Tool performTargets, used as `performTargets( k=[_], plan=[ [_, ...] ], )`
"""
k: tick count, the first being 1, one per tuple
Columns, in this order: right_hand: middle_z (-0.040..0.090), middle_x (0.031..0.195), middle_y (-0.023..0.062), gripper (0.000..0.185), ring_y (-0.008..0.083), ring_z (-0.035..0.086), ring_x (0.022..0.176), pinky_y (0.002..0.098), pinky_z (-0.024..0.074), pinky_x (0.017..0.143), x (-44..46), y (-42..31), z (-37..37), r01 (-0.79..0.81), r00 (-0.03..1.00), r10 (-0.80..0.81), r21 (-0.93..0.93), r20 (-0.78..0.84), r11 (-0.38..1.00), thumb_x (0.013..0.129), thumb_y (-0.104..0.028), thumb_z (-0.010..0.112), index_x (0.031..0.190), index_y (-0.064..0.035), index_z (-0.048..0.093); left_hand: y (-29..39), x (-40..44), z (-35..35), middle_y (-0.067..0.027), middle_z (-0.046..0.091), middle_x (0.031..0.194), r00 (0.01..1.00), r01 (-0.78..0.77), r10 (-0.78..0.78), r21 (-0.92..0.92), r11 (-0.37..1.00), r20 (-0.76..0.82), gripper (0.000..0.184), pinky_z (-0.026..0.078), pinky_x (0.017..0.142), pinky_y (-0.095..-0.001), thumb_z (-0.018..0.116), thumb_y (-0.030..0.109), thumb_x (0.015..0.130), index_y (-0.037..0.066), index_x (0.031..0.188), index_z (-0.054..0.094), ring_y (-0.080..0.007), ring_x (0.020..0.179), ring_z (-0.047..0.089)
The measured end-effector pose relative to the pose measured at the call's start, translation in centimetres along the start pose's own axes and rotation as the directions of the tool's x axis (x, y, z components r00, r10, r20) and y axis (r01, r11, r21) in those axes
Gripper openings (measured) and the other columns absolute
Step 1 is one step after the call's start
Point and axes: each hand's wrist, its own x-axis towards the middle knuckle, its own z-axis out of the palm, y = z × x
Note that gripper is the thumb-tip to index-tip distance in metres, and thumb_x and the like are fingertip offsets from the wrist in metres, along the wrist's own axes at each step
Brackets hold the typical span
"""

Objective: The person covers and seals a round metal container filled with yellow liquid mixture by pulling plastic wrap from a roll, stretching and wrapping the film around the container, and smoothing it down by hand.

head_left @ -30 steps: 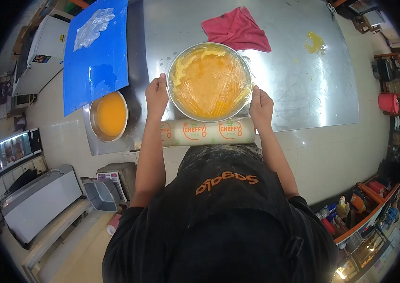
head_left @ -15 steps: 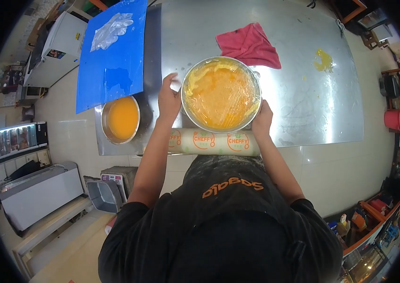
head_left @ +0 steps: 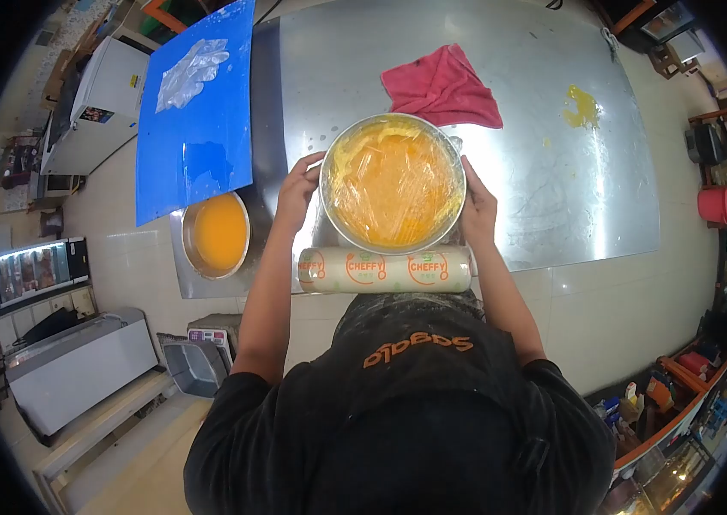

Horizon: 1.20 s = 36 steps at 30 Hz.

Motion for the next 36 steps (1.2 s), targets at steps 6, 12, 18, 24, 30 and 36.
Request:
performTargets(
  k=[6, 12, 18, 24, 30, 36],
  plan=[
    [0.043, 0.148, 0.0148, 0.044, 0.0287, 0.038, 0.137, 0.0395, 0.0328, 0.111, 2.0, -0.1, -2.8, 0.261, 0.964, -0.247, -0.183, 0.098, 0.948, 0.086, -0.007, 0.044, 0.123, -0.0064, 0.067, 1.9, -0.5, 2.6, -0.0176, 0.044, 0.148, 0.972, -0.04, 0.12, 0.357, 0.933, -0.204, 0.054, 0.028, 0.115, -0.0373, 0.042, 0.035, 0.103, 0.002, 0.145, 0.041, -0.0268, 0.139, 0.038],
    [0.051, 0.139, 0.0253, 0.054, 0.0325, 0.05, 0.13, 0.036, 0.034, 0.11, 2.1, -3.3, -0.6, -0.137, 0.99, 0.14, -0.194, 0.002, 0.971, 0.103, -0.033, 0.037, 0.138, 0.0063, 0.048, 1.6, 0.0, 5.1, -0.0136, 0.04, 0.151, 0.97, -0.138, 0.176, 0.22, 0.966, -0.168, 0.051, 0.023, 0.117, -0.0356, 0.045, 0.029, 0.103, 0.003, 0.147, 0.04, -0.0241, 0.141, 0.034],
    [0.042, 0.149, 0.0195, 0.058, 0.0289, 0.037, 0.14, 0.036, 0.0284, 0.115, 3.0, -2.3, 1.0, -0.037, 0.998, 0.037, 0.002, 0.059, 0.999, 0.105, -0.037, 0.028, 0.144, 0.0028, 0.042, -0.2, 0.2, 5.0, -0.0127, 0.041, 0.15, 0.968, -0.114, 0.134, 0.103, 0.988, -0.213, 0.05, 0.025, 0.116, -0.034, 0.037, 0.033, 0.106, 0.004, 0.145, 0.042, -0.0231, 0.141, 0.035],
    [0.047, 0.144, 0.015, 0.051, 0.0253, 0.042, 0.135, 0.0344, 0.0289, 0.113, 3.5, -2.6, 2.4, -0.152, 0.986, 0.143, 0.113, 0.081, 0.982, 0.106, -0.033, 0.026, 0.142, -0.0017, 0.047, 1.1, 1.1, 6.1, -0.0115, 0.047, 0.144, 0.96, -0.078, 0.099, 0.091, 0.993, -0.262, 0.05, 0.033, 0.111, -0.0309, 0.03, 0.035, 0.106, 0.005, 0.142, 0.048, -0.0204, 0.132, 0.045],
    [0.049, 0.142, 0.0145, 0.049, 0.0244, 0.044, 0.133, 0.0337, 0.0304, 0.112, 5.4, -2.5, 2.8, -0.12, 0.992, 0.115, 0.145, 0.048, 0.982, 0.106, -0.03, 0.026, 0.14, -0.0023, 0.049, 1.6, 3.9, 5.7, -0.0098, 0.05, 0.141, 0.965, -0.085, 0.099, 0.071, 0.994, -0.243, 0.048, 0.04, 0.107, -0.03, 0.03, 0.035, 0.107, 0.007, 0.139, 0.052, -0.0187, 0.126, 0.051],
    [0.048, 0.143, 0.015, 0.051, 0.0246, 0.043, 0.133, 0.034, 0.03, 0.113, 6.8, -2.4, 3.5, -0.135, 0.991, 0.136, 0.127, -0.006, 0.983, 0.106, -0.032, 0.024, 0.14, -0.0019, 0.048, 2.8, 6.2, 5.7, -0.0101, 0.055, 0.136, 0.971, -0.047, 0.064, 0.077, 0.996, -0.232, 0.047, 0.045, 0.102, -0.0282, 0.031, 0.031, 0.107, 0.003, 0.138, 0.051, -0.0164, 0.119, 0.056]
  ],
)
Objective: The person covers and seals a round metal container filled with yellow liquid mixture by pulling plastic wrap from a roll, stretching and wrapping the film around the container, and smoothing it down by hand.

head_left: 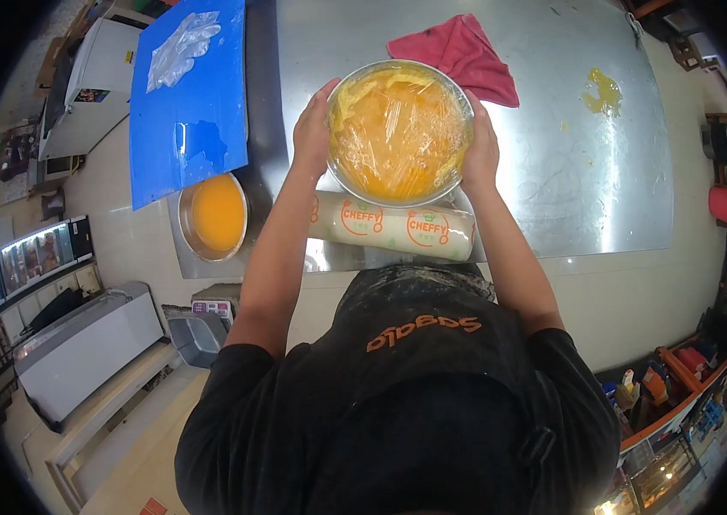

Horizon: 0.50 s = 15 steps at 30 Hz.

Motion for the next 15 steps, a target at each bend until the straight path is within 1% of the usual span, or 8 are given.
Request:
performTargets(
  k=[3, 5, 8, 9, 11, 12, 13, 15],
  plan=[
    [0.048, 0.143, 0.0148, 0.052, 0.025, 0.043, 0.134, 0.0341, 0.0294, 0.113, -0.1, -0.8, 0.3, -0.012, 1.0, 0.011, -0.045, -0.02, 0.999, 0.106, -0.033, 0.023, 0.141, -0.0016, 0.047, -0.5, 1.1, -0.4, -0.01, 0.055, 0.136, 0.999, 0.031, -0.03, -0.051, 0.998, 0.033, 0.047, 0.045, 0.102, -0.0283, 0.031, 0.032, 0.107, 0.003, 0.139, 0.051, -0.0169, 0.119, 0.056],
    [0.048, 0.143, 0.0146, 0.054, 0.0255, 0.043, 0.134, 0.0337, 0.0291, 0.113, -0.1, -0.8, 0.3, -0.009, 1.0, 0.009, -0.007, -0.004, 1.0, 0.106, -0.033, 0.022, 0.141, -0.0013, 0.047, -0.5, 1.0, -0.5, -0.0101, 0.055, 0.137, 0.999, 0.026, -0.024, -0.043, 0.999, 0.048, 0.048, 0.042, 0.104, -0.0288, 0.029, 0.032, 0.108, 0.003, 0.139, 0.051, -0.0176, 0.12, 0.055],
    [0.045, 0.147, 0.0144, 0.056, 0.0262, 0.04, 0.137, 0.0353, 0.0277, 0.114, -0.3, -1.2, -0.1, -0.016, 0.998, 0.015, 0.01, 0.06, 1.0, 0.107, -0.036, 0.02, 0.144, -0.0016, 0.043, 0.6, 0.5, -0.9, -0.0125, 0.052, 0.141, 0.997, -0.068, 0.055, 0.277, 0.958, 0.055, 0.053, 0.037, 0.11, -0.0335, 0.028, 0.036, 0.107, 0.001, 0.14, 0.048, -0.0218, 0.127, 0.051],
    [0.043, 0.148, 0.0144, 0.057, 0.0264, 0.038, 0.139, 0.0362, 0.0271, 0.115, -0.3, -1.4, -0.4, -0.017, 0.996, 0.016, 0.007, 0.088, 1.0, 0.107, -0.037, 0.019, 0.145, -0.0018, 0.041, 0.4, 0.5, -1.3, -0.0129, 0.051, 0.142, 0.998, -0.067, 0.066, 0.217, 0.974, 0.012, 0.054, 0.035, 0.111, -0.0352, 0.028, 0.038, 0.107, 0.001, 0.141, 0.048, -0.0233, 0.129, 0.05],
    [0.038, 0.152, 0.0147, 0.06, 0.0276, 0.033, 0.142, 0.0394, 0.0255, 0.116, -0.5, -0.3, -1.6, -0.02, 1.0, 0.02, 0.081, 0.01, 0.996, 0.107, -0.042, 0.019, 0.148, -0.0013, 0.035, -0.3, 0.8, -2.9, -0.0137, 0.049, 0.144, 0.994, -0.077, 0.085, 0.096, 0.992, -0.072, 0.058, 0.031, 0.113, -0.0386, 0.029, 0.043, 0.106, 0.001, 0.141, 0.047, -0.0263, 0.133, 0.046],
    [0.035, 0.154, 0.0149, 0.062, 0.0281, 0.03, 0.144, 0.041, 0.0247, 0.117, -0.7, 0.5, -2.4, -0.019, 0.999, 0.023, 0.12, -0.03, 0.993, 0.106, -0.044, 0.019, 0.15, -0.0011, 0.031, 0.0, 0.2, -4.1, -0.0137, 0.047, 0.146, 0.989, -0.096, 0.107, 0.114, 0.989, -0.101, 0.06, 0.03, 0.113, -0.0415, 0.033, 0.046, 0.104, 0.002, 0.142, 0.045, -0.029, 0.134, 0.045],
    [0.031, 0.156, 0.0149, 0.066, 0.0299, 0.025, 0.147, 0.045, 0.023, 0.118, -1.0, 1.3, -4.1, -0.035, 0.999, 0.037, 0.101, -0.018, 0.994, 0.106, -0.047, 0.019, 0.151, 0.0001, 0.026, 0.2, -0.6, -5.0, -0.0143, 0.053, 0.14, 0.976, -0.104, 0.135, 0.175, 0.979, -0.173, 0.057, 0.03, 0.113, -0.0414, 0.033, 0.044, 0.104, 0.001, 0.138, 0.051, -0.0282, 0.133, 0.045],
    [0.033, 0.155, 0.0157, 0.065, 0.0297, 0.028, 0.146, 0.0441, 0.0245, 0.117, -2.5, 1.7, -6.2, -0.082, 0.996, 0.085, 0.082, -0.027, 0.993, 0.106, -0.046, 0.02, 0.15, 0.0001, 0.029, 1.1, -2.9, -6.9, -0.0139, 0.057, 0.135, 0.955, -0.12, 0.22, 0.42, 0.9, -0.199, 0.053, 0.033, 0.111, -0.0379, 0.038, 0.041, 0.104, 0.001, 0.133, 0.056, -0.0257, 0.129, 0.05]
  ],
)
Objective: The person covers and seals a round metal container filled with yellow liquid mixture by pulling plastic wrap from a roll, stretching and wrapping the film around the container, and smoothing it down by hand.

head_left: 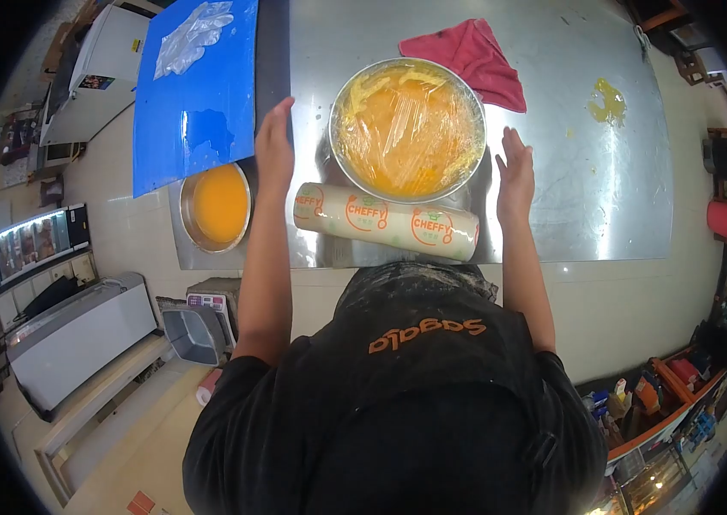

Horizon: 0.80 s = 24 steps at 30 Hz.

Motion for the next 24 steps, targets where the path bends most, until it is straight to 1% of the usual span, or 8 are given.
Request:
performTargets(
  k=[3, 9, 14, 16, 17, 20, 21, 24],
  plan=[
    [0.035, 0.154, 0.0165, 0.064, 0.0305, 0.03, 0.145, 0.0442, 0.0274, 0.116, -2.0, 0.7, -1.7, -0.086, 0.996, 0.085, -0.04, -0.023, 0.995, 0.106, -0.046, 0.021, 0.149, 0.001, 0.031, -0.5, -2.6, -1.9, -0.0133, 0.061, 0.13, 1.0, 0.014, -0.014, 0.036, 0.999, -0.013, 0.043, 0.035, 0.109, -0.0354, 0.046, 0.032, 0.103, 0.0, 0.128, 0.06, -0.023, 0.125, 0.053],
    [0.036, 0.153, 0.0187, 0.067, 0.0319, 0.031, 0.144, 0.0449, 0.0292, 0.115, -2.6, -0.8, -0.8, 0.094, 0.995, -0.098, -0.099, -0.031, 0.991, 0.105, -0.047, 0.025, 0.147, 0.0037, 0.033, -0.7, -7.2, 0.2, -0.0155, 0.058, 0.133, 0.992, -0.113, 0.104, -0.136, 0.984, -0.074, 0.037, 0.033, 0.112, -0.0372, 0.051, 0.016, 0.1, 0.001, 0.134, 0.054, -0.0242, 0.128, 0.051],
    [0.042, 0.15, 0.0172, 0.066, 0.028, 0.033, 0.143, 0.0438, 0.0293, 0.115, 0.9, -3.4, 2.0, 0.303, 0.948, -0.288, -0.107, 0.131, 0.947, 0.103, -0.049, 0.03, 0.146, 0.0007, 0.04, 3.1, -11.7, 5.7, -0.0166, 0.031, 0.154, 0.981, -0.007, -0.049, -0.29, 0.957, -0.187, 0.054, 0.021, 0.118, -0.0381, 0.047, 0.018, 0.101, 0.001, 0.149, 0.029, -0.0269, 0.145, 0.027],
    [0.042, 0.15, 0.0169, 0.066, 0.0271, 0.033, 0.143, 0.0435, 0.0276, 0.115, 3.8, -4.1, 2.4, 0.341, 0.922, -0.305, -0.125, 0.24, 0.932, 0.103, -0.049, 0.03, 0.146, 0.0004, 0.041, 4.3, -13.1, 6.5, -0.0203, 0.011, 0.16, 0.992, 0.064, -0.096, -0.309, 0.949, -0.087, 0.065, 0.009, 0.121, -0.0397, 0.045, 0.019, 0.101, -0.004, 0.152, 0.011, -0.03, 0.15, 0.009],
    [0.042, 0.15, 0.0164, 0.067, 0.0266, 0.033, 0.143, 0.0432, 0.0262, 0.116, 5.4, -3.9, 2.6, 0.304, 0.925, -0.274, -0.08, 0.264, 0.949, 0.103, -0.05, 0.028, 0.145, -0.0002, 0.041, 3.4, -13.2, 7.3, -0.0217, 0.006, 0.161, 0.992, 0.046, -0.079, -0.31, 0.95, -0.095, 0.067, 0.005, 0.121, -0.0417, 0.043, 0.024, 0.102, -0.004, 0.153, 0.008, -0.0325, 0.15, 0.004],
    [0.036, 0.155, 0.0144, 0.068, 0.0258, 0.03, 0.145, 0.0429, 0.024, 0.117, 9.3, -3.3, 3.0, 0.172, 0.899, -0.139, -0.042, 0.416, 0.984, 0.104, -0.053, 0.027, 0.148, -0.0022, 0.037, 1.4, -12.9, 9.4, -0.023, 0.002, 0.161, 0.982, 0.129, -0.139, -0.079, 0.988, -0.131, 0.068, 0.002, 0.121, -0.0446, 0.039, 0.029, 0.104, -0.005, 0.152, 0.007, -0.036, 0.15, -0.001],
    [0.043, 0.15, 0.0123, 0.065, 0.0241, 0.037, 0.14, 0.0392, 0.0291, 0.114, 10.1, -3.0, 3.6, 0.119, 0.905, -0.091, -0.041, 0.415, 0.992, 0.104, -0.052, 0.028, 0.146, -0.0037, 0.041, 0.9, -12.7, 9.9, -0.0242, 0.001, 0.161, 0.987, 0.097, -0.101, -0.03, 0.995, -0.127, 0.069, 0.001, 0.121, -0.0468, 0.036, 0.032, 0.104, -0.006, 0.152, 0.006, -0.0384, 0.15, -0.003],
    [0.053, 0.14, 0.0119, 0.061, 0.0214, 0.047, 0.131, 0.0332, 0.034, 0.111, 11.7, -2.5, 5.1, -0.164, 0.785, 0.091, 0.065, 0.612, 0.984, 0.106, -0.046, 0.028, 0.141, 0.0007, 0.047, 0.3, -12.0, 11.4, -0.0244, 0.001, 0.161, 0.979, 0.008, 0.004, 0.057, 0.998, -0.202, 0.068, 0.0, 0.12, -0.0478, 0.035, 0.032, 0.105, -0.006, 0.152, 0.005, -0.0386, 0.149, -0.005]
  ],
)
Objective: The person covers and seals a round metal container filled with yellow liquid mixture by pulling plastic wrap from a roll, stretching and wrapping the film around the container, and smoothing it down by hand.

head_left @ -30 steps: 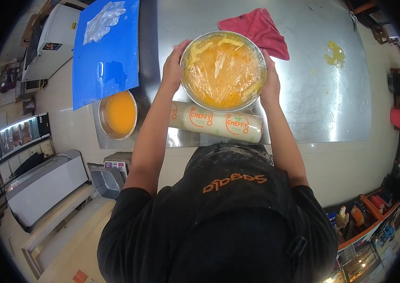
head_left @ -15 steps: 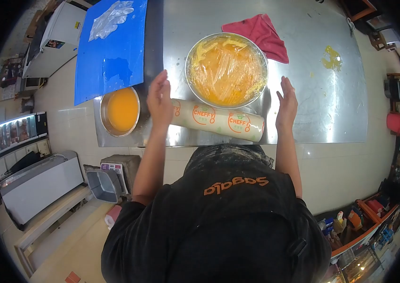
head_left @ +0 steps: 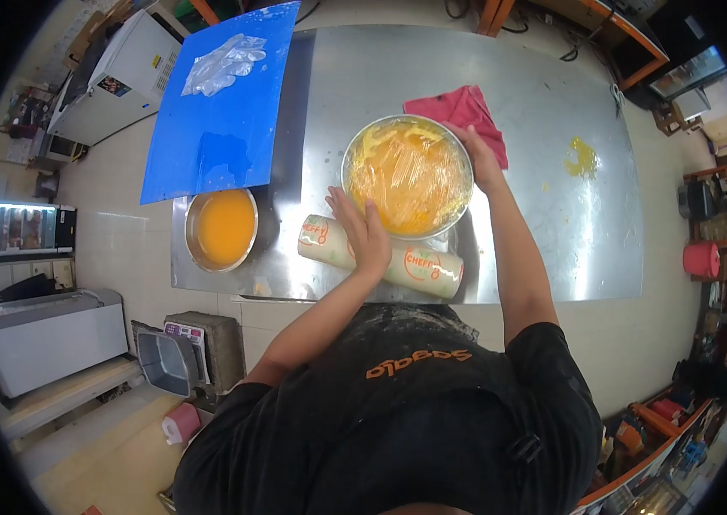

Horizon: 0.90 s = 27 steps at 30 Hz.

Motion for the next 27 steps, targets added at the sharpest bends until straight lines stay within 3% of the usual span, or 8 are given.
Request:
performTargets(
  k=[1, 4, 7, 17, 18, 21, 25, 27],
  plan=[
    [0.059, 0.132, 0.0095, 0.056, 0.0184, 0.054, 0.122, 0.0287, 0.0393, 0.105, 0.5, 0.2, 0.1, -0.087, 0.996, 0.088, 0.024, -0.012, 0.996, 0.107, -0.041, 0.03, 0.138, -0.0001, 0.052, 0.0, 0.0, 0.6, -0.0255, 0.007, 0.16, 0.999, 0.02, -0.019, 0.011, 1.0, -0.05, 0.065, 0.007, 0.121, -0.045, 0.035, 0.031, 0.105, -0.005, 0.152, 0.01, -0.0381, 0.149, 0.006],
    [0.061, 0.129, 0.0092, 0.054, 0.0176, 0.056, 0.119, 0.0288, 0.0416, 0.103, 0.7, -0.2, 0.8, -0.095, 0.995, 0.096, 0.078, -0.014, 0.992, 0.107, -0.041, 0.032, 0.137, -0.0009, 0.053, 1.5, 0.5, 0.4, -0.0244, 0.017, 0.158, 0.988, 0.128, -0.15, -0.345, 0.93, -0.038, 0.061, 0.018, 0.118, -0.0406, 0.035, 0.03, 0.105, -0.003, 0.152, 0.015, -0.0353, 0.146, 0.022],
    [0.06, 0.13, 0.0121, 0.058, 0.0207, 0.057, 0.117, 0.0305, 0.0435, 0.101, 1.9, 1.3, -0.8, -0.138, 0.99, 0.136, 0.156, 0.029, 0.978, 0.104, -0.044, 0.037, 0.137, 0.0017, 0.052, 1.8, 0.9, 0.9, -0.0215, 0.025, 0.155, 0.979, 0.117, -0.169, -0.364, 0.924, -0.114, 0.058, 0.026, 0.115, -0.0367, 0.035, 0.028, 0.105, -0.002, 0.152, 0.019, -0.0306, 0.14, 0.032],
    [0.067, 0.116, 0.0135, 0.048, 0.0226, 0.064, 0.103, 0.0331, 0.0511, 0.09, 2.6, 2.0, 0.0, -0.214, 0.973, 0.23, 0.378, 0.001, 0.901, 0.099, -0.037, 0.047, 0.124, 0.0011, 0.061, 2.6, 1.1, 2.3, -0.0162, 0.03, 0.154, 0.964, 0.038, -0.134, -0.381, 0.924, -0.231, 0.052, 0.025, 0.116, -0.0364, 0.026, 0.025, 0.106, -0.004, 0.15, 0.025, -0.0249, 0.14, 0.032],
    [0.067, 0.116, 0.0135, 0.047, 0.0226, 0.064, 0.103, 0.0331, 0.0509, 0.091, 2.5, 1.8, 0.1, -0.196, 0.975, 0.221, 0.361, -0.03, 0.912, 0.099, -0.036, 0.047, 0.124, 0.0011, 0.061, 2.4, 1.0, 2.3, -0.0162, 0.03, 0.153, 0.972, 0.041, -0.148, -0.491, 0.87, -0.182, 0.052, 0.026, 0.116, -0.0369, 0.025, 0.025, 0.107, -0.003, 0.15, 0.024, -0.0251, 0.139, 0.033],
    [0.064, 0.123, 0.0145, 0.055, 0.0241, 0.062, 0.109, 0.0342, 0.0466, 0.097, 1.8, 0.8, 0.5, -0.167, 0.98, 0.191, 0.29, -0.056, 0.942, 0.099, -0.041, 0.042, 0.13, 0.0024, 0.057, 1.7, 1.3, 2.3, -0.0162, 0.032, 0.152, 0.985, 0.013, -0.118, -0.638, 0.77, -0.123, 0.052, 0.029, 0.115, -0.0383, 0.024, 0.025, 0.107, -0.003, 0.15, 0.023, -0.0254, 0.137, 0.037],
    [0.059, 0.132, 0.0145, 0.06, 0.0238, 0.055, 0.121, 0.0338, 0.0392, 0.105, 1.6, -0.1, -0.9, -0.123, 0.992, 0.129, 0.271, -0.003, 0.955, 0.1, -0.043, 0.038, 0.137, 0.0022, 0.05, 1.1, 2.7, 2.6, -0.016, 0.034, 0.151, 0.984, -0.091, 0.007, -0.469, 0.878, -0.178, 0.052, 0.031, 0.114, -0.0401, 0.024, 0.026, 0.107, 0.0, 0.151, 0.021, -0.0256, 0.135, 0.039],
    [0.059, 0.132, 0.0152, 0.065, 0.0238, 0.055, 0.121, 0.0334, 0.0385, 0.105, 1.1, -2.2, -0.5, -0.074, 0.997, 0.08, 0.238, -0.018, 0.968, 0.1, -0.046, 0.036, 0.138, 0.0041, 0.048, 3.9, 3.4, 2.7, -0.0159, 0.034, 0.15, 0.991, -0.013, -0.089, -0.731, 0.683, -0.101, 0.053, 0.032, 0.114, -0.0414, 0.026, 0.028, 0.106, 0.002, 0.151, 0.019, -0.0265, 0.136, 0.039]
  ],
)
